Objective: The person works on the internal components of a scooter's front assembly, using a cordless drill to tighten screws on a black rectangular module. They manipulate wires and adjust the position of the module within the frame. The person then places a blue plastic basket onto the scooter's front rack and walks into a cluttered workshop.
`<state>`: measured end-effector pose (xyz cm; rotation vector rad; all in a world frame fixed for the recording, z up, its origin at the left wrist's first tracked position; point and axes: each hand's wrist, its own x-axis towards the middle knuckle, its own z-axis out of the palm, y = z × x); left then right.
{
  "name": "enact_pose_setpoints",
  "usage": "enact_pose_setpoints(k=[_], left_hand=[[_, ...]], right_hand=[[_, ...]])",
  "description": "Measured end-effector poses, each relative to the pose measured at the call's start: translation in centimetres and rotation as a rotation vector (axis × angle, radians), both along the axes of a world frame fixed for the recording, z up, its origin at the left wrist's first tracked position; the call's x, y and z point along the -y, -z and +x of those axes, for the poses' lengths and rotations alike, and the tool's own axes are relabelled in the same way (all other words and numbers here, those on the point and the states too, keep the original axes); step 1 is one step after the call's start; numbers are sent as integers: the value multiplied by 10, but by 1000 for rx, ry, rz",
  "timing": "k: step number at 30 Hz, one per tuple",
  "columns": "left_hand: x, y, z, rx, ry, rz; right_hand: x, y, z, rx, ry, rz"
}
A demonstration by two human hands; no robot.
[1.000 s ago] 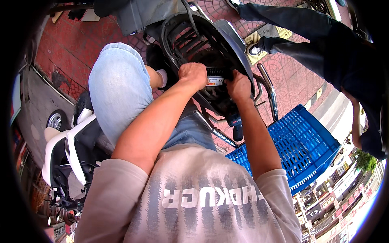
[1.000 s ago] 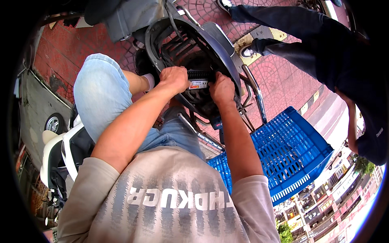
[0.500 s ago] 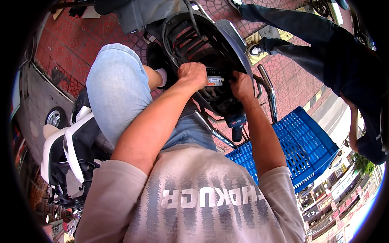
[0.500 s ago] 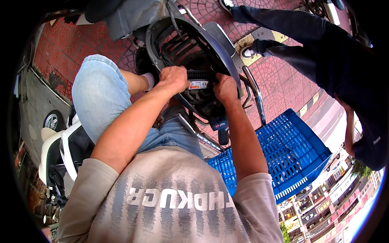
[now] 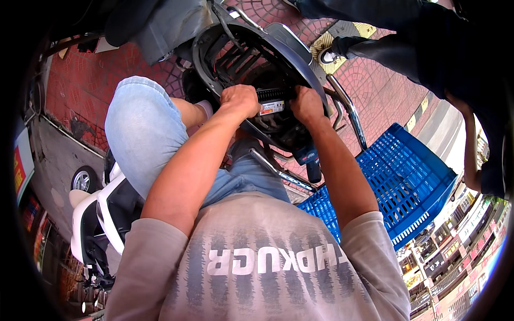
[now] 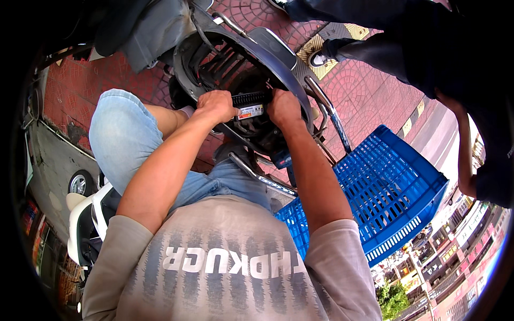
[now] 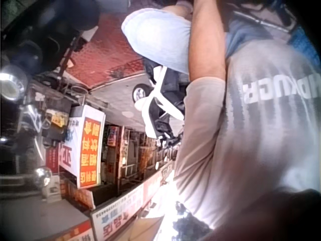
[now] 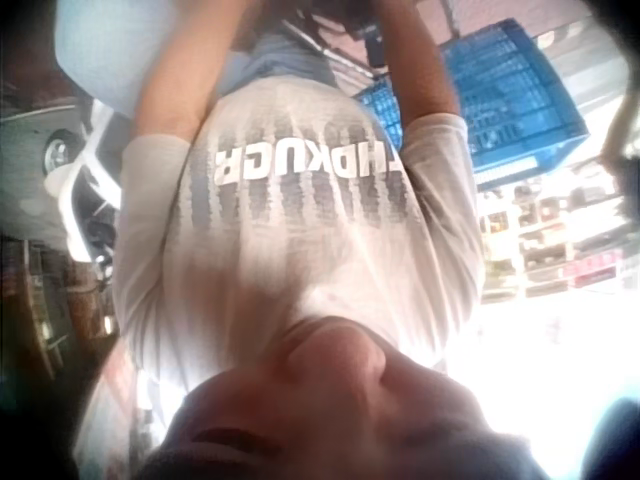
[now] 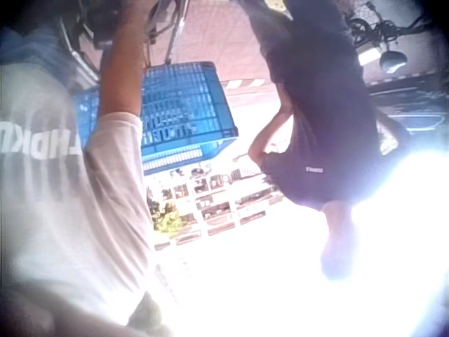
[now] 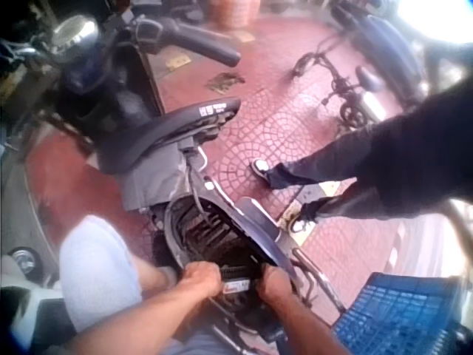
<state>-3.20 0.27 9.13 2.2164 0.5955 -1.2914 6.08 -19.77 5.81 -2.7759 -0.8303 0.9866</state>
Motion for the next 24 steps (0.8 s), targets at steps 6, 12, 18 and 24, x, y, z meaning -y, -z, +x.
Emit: enact_pose_setpoints(k=[6, 12, 18, 24], left_hand=[[5, -12, 14, -61, 30, 14], [-4, -4, 26, -70, 67, 0], [0, 24, 34, 9, 198, -14], [28, 54, 51, 337, 286, -151]], right_hand=[[-23, -7, -16, 9, 28, -213], [-7, -28, -92, -106, 844, 178], [-29, -42, -99, -217, 950, 95], [-34, -52, -92, -326, 1025, 58]])
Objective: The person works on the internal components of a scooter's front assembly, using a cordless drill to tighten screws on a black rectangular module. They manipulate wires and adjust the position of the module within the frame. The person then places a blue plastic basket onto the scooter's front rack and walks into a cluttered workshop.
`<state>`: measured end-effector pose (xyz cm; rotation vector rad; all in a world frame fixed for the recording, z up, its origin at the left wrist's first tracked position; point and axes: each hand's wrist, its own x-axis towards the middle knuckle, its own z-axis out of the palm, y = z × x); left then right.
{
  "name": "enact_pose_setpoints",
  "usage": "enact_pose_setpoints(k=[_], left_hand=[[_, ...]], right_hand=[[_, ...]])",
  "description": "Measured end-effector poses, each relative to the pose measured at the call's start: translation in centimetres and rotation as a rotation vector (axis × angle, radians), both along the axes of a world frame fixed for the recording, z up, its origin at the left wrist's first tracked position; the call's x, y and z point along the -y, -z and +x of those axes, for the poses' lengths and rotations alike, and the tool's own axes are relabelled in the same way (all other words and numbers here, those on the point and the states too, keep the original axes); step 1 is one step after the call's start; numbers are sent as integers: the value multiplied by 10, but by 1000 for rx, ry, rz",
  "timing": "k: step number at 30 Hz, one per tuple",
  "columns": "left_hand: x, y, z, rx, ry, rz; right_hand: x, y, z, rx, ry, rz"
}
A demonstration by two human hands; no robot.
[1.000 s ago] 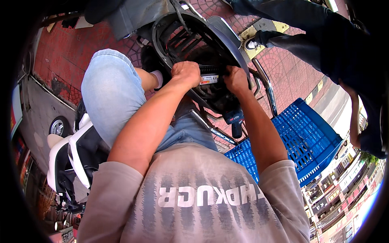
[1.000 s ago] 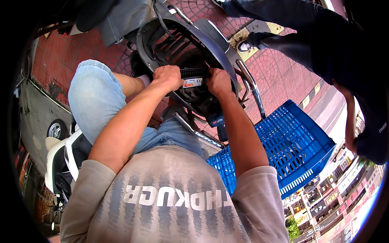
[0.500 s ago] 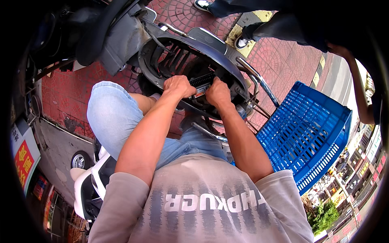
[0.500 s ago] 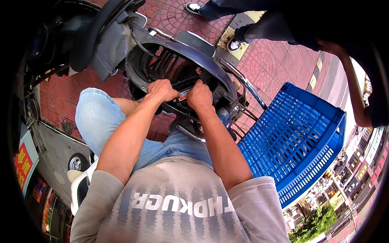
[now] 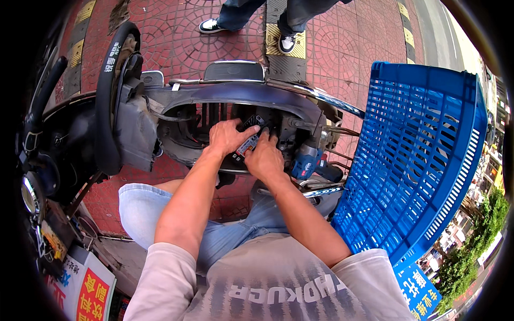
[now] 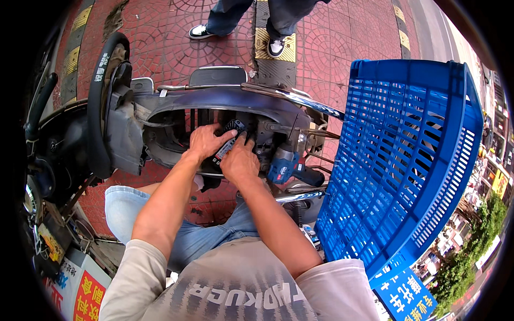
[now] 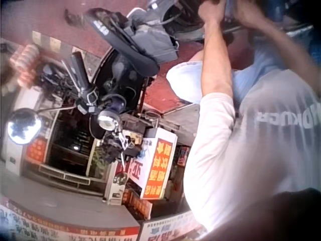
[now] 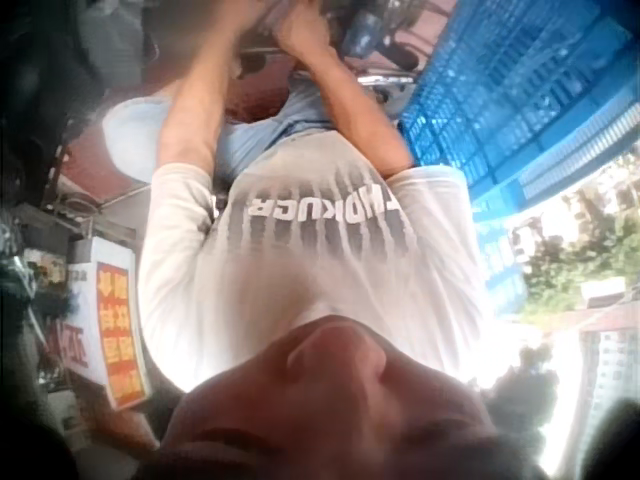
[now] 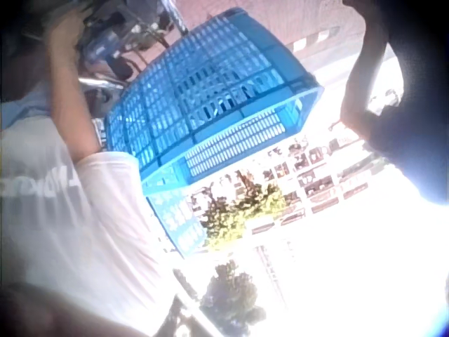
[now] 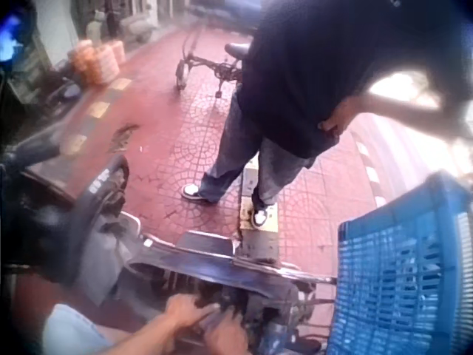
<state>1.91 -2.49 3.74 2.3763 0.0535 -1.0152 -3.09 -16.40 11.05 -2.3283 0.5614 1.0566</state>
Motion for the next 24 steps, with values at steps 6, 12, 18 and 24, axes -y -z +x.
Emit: enact_pose_setpoints(k=[6, 12, 18, 24], left_hand=[[12, 43, -3, 26, 1, -86], [8, 43, -8, 32, -17, -175], [9, 44, -9, 76, 29, -152], [13, 40, -7, 68, 27, -175]], right_hand=[[2, -4, -2, 39, 71, 66], [1, -6, -25, 95, 16, 78], [7, -16, -23, 27, 64, 139], [14, -13, -26, 26, 101, 171]])
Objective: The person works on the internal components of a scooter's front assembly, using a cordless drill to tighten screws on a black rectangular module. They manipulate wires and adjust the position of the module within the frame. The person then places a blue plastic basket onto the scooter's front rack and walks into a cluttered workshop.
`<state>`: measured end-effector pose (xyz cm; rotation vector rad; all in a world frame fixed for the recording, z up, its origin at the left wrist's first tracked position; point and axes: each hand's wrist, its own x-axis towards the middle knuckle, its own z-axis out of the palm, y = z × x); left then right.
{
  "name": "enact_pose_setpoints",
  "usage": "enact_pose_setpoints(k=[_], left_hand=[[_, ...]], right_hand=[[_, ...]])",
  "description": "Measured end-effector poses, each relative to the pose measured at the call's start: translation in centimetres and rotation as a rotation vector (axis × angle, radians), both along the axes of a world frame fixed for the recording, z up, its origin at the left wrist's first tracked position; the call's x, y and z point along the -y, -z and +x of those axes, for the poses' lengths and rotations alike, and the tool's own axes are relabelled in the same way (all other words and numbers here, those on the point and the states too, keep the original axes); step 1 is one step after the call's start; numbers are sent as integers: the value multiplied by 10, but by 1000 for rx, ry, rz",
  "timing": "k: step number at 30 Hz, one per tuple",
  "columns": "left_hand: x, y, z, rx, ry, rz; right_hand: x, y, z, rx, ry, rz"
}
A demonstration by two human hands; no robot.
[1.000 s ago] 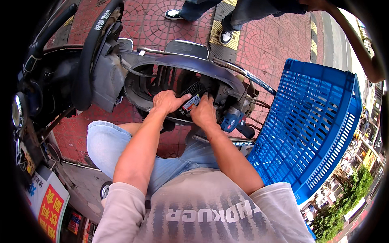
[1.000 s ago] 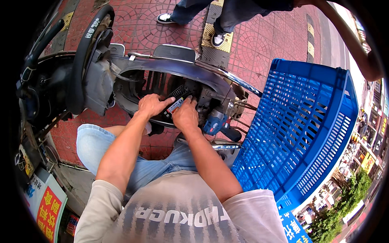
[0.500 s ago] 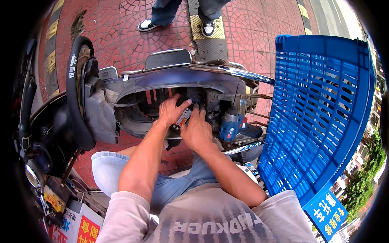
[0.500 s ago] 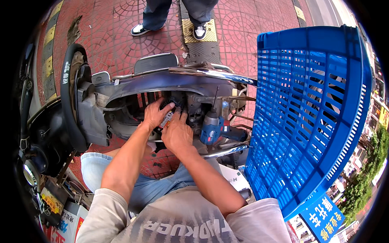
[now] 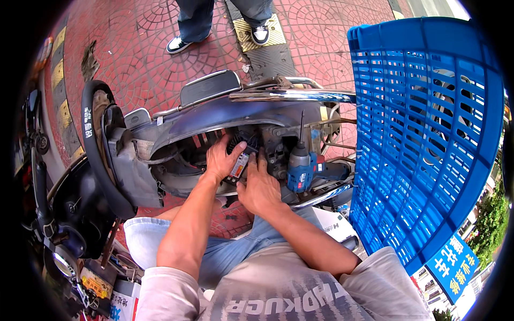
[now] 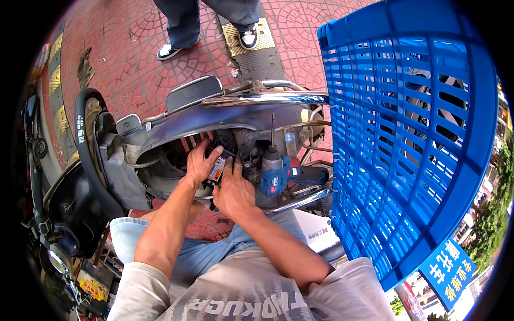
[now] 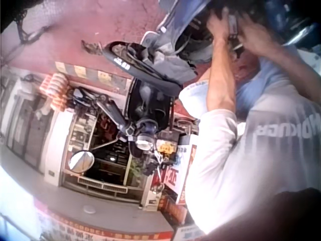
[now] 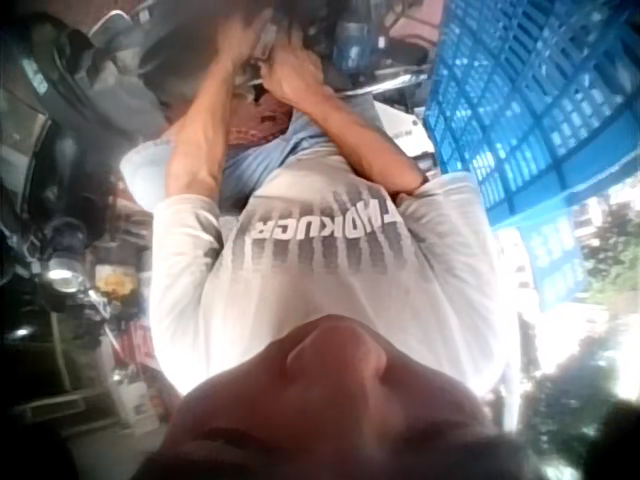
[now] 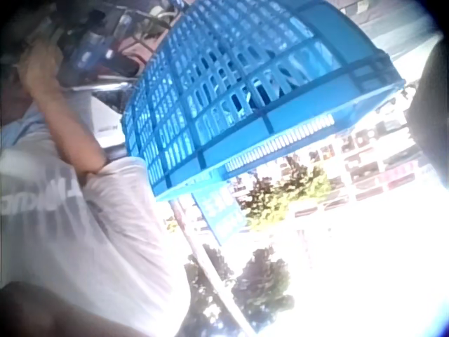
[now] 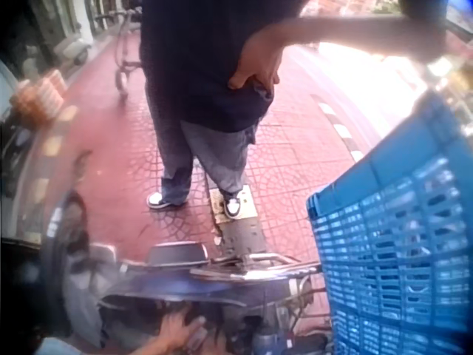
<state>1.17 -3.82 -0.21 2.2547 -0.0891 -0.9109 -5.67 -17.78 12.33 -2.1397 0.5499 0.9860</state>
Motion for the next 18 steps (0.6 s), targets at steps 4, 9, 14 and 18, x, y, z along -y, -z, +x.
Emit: enact_pose_setpoints(k=[4, 9, 14, 18], left_hand=[[2, -1, 0, 14, -5, 2], [-6, 6, -3, -2, -42, -55], [-11, 18, -6, -16, -52, -113], [-11, 17, -5, -60, -60, -137]], right_hand=[[-3, 10, -6, 93, -53, -58], [-1, 6, -7, 132, -4, -21], [2, 2, -8, 106, 63, 37], [2, 9, -19, 192, 76, 35]])
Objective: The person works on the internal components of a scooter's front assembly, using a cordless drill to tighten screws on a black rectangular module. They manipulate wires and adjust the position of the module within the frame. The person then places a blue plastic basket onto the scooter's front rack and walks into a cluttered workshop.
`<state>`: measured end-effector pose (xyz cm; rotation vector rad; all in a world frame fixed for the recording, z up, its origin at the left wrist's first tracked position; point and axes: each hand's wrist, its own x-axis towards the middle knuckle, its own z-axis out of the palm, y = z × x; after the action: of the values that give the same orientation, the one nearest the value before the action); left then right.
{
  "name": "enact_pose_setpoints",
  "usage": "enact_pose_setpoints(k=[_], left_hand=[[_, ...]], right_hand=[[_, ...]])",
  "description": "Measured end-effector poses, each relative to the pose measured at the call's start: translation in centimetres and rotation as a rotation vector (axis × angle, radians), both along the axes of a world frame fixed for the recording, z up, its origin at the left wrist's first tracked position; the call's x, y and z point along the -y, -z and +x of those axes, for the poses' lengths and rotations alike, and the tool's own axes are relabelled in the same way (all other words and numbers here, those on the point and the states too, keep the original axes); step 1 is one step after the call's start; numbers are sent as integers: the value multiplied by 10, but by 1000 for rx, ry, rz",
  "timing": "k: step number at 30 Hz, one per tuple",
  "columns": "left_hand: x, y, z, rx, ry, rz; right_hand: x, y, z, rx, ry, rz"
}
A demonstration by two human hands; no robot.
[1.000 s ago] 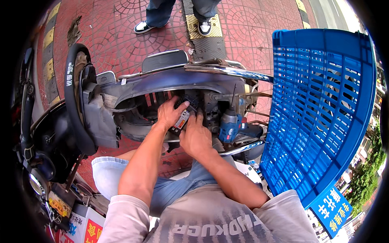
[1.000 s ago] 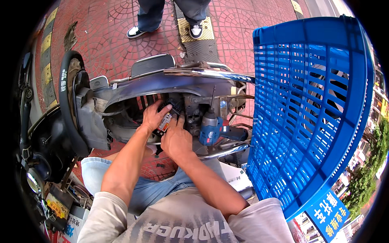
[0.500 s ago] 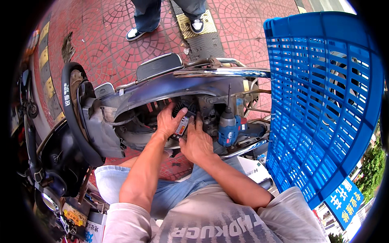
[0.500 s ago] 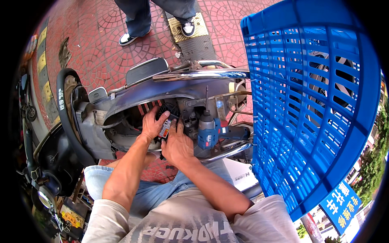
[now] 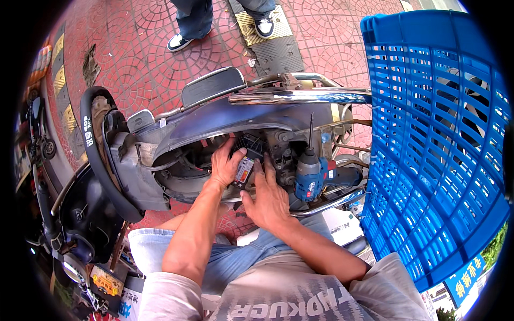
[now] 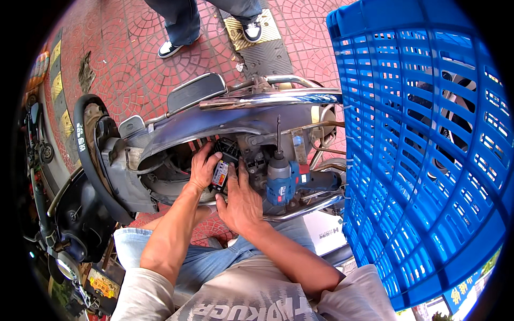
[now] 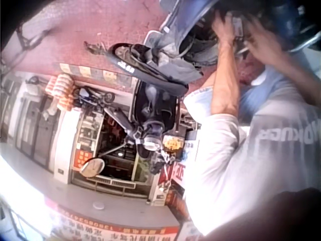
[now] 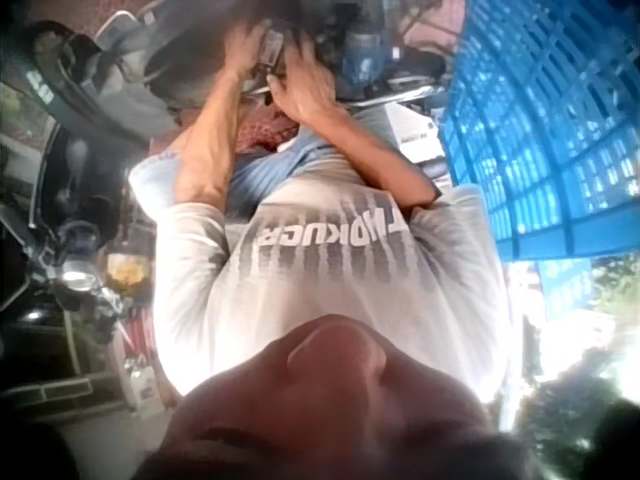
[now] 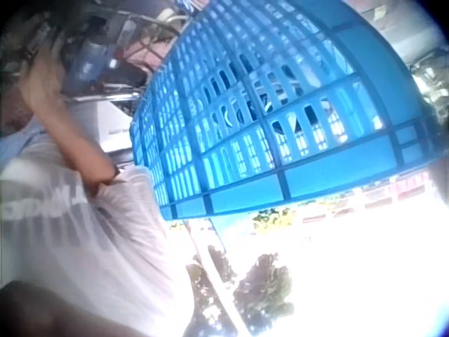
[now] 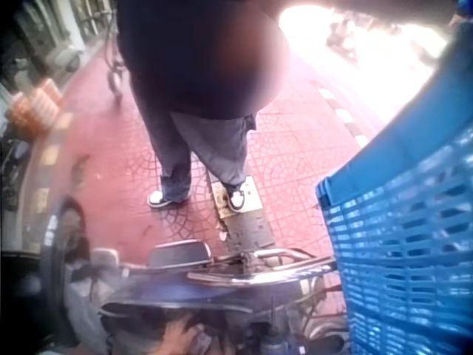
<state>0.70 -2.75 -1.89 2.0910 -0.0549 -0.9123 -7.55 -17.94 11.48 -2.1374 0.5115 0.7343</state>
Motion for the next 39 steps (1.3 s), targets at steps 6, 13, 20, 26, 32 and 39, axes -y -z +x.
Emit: enact_pose_setpoints(k=[6, 13, 20, 26, 32, 39], left_hand=[[0, 0, -4, 84, -11, -37], [5, -5, -9, 164, 48, 55], [7, -6, -10, 140, 17, 107], [9, -20, 0, 25, 20, 142], [5, -12, -7, -108, 5, 162], [4, -10, -5, -139, -1, 119]], right_hand=[[3, 5, -7, 69, -6, 17], [5, 6, -7, 43, -62, 35], [7, -3, 9, -73, -107, 40], [9, -20, 25, -178, -238, -14], [15, -4, 13, -49, -352, -85], [1, -7, 22, -88, -464, -215]])
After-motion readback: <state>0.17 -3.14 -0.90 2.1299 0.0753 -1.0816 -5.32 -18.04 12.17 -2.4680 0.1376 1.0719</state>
